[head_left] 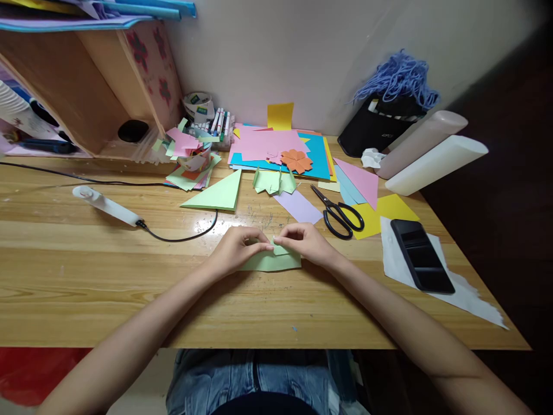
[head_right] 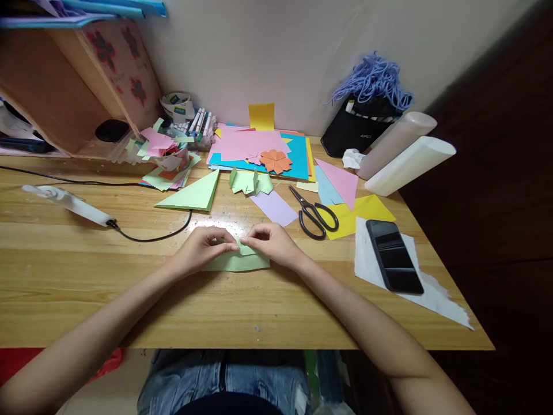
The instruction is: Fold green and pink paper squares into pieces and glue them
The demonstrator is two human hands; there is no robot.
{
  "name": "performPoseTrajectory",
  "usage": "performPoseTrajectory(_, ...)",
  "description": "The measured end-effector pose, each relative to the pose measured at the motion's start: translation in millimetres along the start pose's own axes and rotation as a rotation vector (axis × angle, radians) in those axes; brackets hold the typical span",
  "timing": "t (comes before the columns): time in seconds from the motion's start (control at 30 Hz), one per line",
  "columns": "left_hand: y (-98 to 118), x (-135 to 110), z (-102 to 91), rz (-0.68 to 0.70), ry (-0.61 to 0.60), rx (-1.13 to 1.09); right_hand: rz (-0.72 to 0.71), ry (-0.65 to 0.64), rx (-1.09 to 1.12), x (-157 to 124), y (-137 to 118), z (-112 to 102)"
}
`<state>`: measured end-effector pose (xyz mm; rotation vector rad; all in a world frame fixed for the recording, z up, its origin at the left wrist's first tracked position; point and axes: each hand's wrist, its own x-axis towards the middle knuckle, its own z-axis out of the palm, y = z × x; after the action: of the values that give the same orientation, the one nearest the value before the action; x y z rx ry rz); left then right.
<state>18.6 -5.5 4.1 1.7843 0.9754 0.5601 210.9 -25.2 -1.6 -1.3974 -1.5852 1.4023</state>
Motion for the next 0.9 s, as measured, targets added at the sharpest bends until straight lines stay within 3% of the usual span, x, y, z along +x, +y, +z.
performPoseTrajectory(0.2, 0, 1, 0.1, 0.009, 0.013, 0.018, 0.046, -0.07, 0.125, 2, 0, -6)
performPoseTrajectory(0.53, 1, -1, 0.8, -0.067, 0.034, 0.016, 0.206, -0.357, 0.287, 3, 4, -21)
performPoseTrajectory(0.9, 2, -1, 1.8, -0.074, 0.018, 0.047, 0.209, -0.329, 0.217, 1, 1, -19)
